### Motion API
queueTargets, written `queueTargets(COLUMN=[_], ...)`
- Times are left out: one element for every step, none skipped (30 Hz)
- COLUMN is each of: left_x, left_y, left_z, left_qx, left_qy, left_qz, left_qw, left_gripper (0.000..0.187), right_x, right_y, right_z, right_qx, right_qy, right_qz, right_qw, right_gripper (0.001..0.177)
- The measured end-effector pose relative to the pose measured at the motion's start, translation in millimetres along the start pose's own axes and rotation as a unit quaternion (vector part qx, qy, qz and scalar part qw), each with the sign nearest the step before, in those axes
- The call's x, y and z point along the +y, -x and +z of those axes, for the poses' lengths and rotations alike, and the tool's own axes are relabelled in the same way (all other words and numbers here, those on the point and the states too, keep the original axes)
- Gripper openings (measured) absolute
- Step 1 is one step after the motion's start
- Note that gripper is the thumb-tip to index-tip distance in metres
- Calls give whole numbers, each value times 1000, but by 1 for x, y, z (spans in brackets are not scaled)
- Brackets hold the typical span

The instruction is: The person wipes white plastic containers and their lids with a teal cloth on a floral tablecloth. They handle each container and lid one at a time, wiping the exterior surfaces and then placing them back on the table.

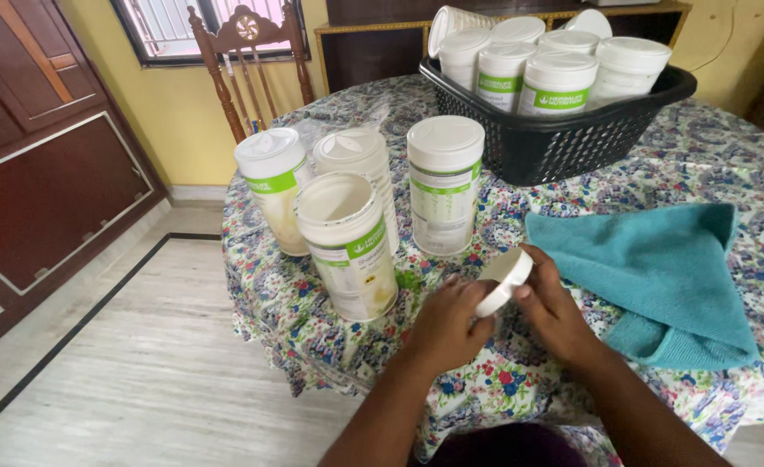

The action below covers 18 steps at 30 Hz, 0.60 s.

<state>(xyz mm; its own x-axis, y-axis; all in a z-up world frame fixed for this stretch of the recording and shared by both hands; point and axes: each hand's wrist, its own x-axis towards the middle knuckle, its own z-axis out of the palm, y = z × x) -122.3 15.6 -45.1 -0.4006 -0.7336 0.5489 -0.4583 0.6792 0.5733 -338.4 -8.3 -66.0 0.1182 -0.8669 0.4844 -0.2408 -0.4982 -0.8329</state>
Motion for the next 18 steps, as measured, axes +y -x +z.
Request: queueTargets(left_x=[-5, -11, -18, -26, -33, -40, -47, -53, -57, -62, -64, -67, -68, -68, -69, -69, -66, -64], left_y=[-9, -18, -25, -30, -32, -31, -31, -30, -27, -26, -25, -24, -20, -17, -18, -19, -23, -26], left_z=[5, 11, 15, 20, 23, 25, 26, 27, 27, 28, 30, 32, 34, 36, 35, 33, 34, 32], left_qx=[-38, -12, 13, 39, 56, 74, 92, 98, 103, 108, 106, 105, 103, 111, 118, 124, 133, 141], left_qy=[32, 130, 225, 318, 360, 402, 440, 447, 453, 459, 474, 488, 501, 492, 481, 471, 406, 339], left_qz=[-83, -117, -152, -184, -200, -215, -229, -228, -227, -227, -206, -186, -168, -169, -166, -163, -140, -116], left_qw=[995, 985, 962, 929, 909, 887, 863, 859, 856, 852, 850, 846, 842, 847, 853, 858, 893, 923], left_gripper=[51, 53, 56, 58, 60, 63, 65, 66, 67, 68, 67, 67, 66, 66, 66, 66, 66, 66], right_x=[-3, -6, -8, -9, -8, -6, -2, 2, 8, 14, 20, 26, 31, 34, 34, 32, 28, 23], right_y=[-1, -6, -13, -20, -29, -39, -47, -51, -53, -56, -57, -59, -59, -60, -65, -69, -73, -76], right_z=[-7, -16, -26, -36, -43, -51, -56, -60, -62, -64, -66, -65, -62, -60, -58, -56, -58, -57], right_qx=[16, 33, 49, 65, 74, 83, 93, 77, 61, 45, 38, 31, 22, 24, 31, 37, 3, -29], right_qy=[51, 103, 153, 202, 252, 302, 349, 363, 375, 386, 408, 429, 448, 460, 471, 481, 509, 532], right_qz=[25, 5, -13, -32, -39, -47, -56, -23, 11, 46, 38, 29, 23, 8, -9, -26, 47, 121], right_qw=[998, 994, 987, 977, 964, 949, 931, 928, 925, 920, 912, 902, 893, 888, 882, 875, 860, 838], right_gripper=[62, 60, 59, 58, 58, 59, 59, 58, 57, 56, 54, 53, 51, 53, 55, 57, 59, 62])
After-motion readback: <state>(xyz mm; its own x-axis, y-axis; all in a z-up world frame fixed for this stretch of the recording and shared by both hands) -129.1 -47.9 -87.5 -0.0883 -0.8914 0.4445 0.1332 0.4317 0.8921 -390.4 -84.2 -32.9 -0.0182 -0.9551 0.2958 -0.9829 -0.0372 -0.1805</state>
